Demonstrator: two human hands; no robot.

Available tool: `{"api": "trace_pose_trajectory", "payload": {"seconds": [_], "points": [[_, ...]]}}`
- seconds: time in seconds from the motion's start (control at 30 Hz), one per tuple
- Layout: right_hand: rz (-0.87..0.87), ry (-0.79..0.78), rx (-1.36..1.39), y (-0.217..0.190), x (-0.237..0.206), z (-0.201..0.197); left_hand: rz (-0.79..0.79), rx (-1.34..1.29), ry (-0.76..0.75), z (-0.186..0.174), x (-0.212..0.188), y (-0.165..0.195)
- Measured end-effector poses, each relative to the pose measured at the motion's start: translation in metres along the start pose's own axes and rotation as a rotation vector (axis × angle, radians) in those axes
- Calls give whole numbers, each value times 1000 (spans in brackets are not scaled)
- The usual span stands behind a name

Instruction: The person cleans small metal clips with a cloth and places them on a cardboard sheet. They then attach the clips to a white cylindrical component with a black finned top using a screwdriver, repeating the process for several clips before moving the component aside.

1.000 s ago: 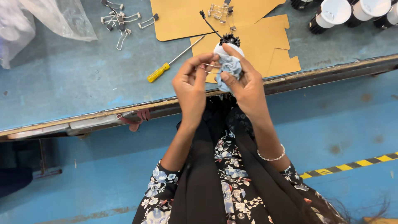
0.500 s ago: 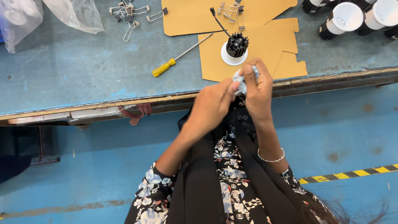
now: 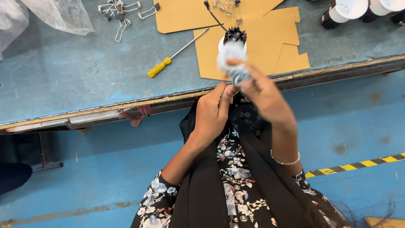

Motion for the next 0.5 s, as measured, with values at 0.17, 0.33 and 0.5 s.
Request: {"api": "trace_pose_trajectory", "payload": {"seconds": [0.17,0.33,0.5], "points": [[336,203,-262,14,-6,12,81,180,-49,-21,9,-3],[417,401,393,67,-16,0,178,217,-113,-25,13,-15],[132,842,200,129,1,-88,-11,82,295,-40,50,-57]]}}
Point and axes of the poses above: each hand's wrist, its own x-axis towards the middle knuckle, its own z-axis out of the palm, y = z × x, the point moved 1 cm from there along x, towards the middle knuckle, and after that the axes turned 3 degrees about -y, right-handed, at the moved point
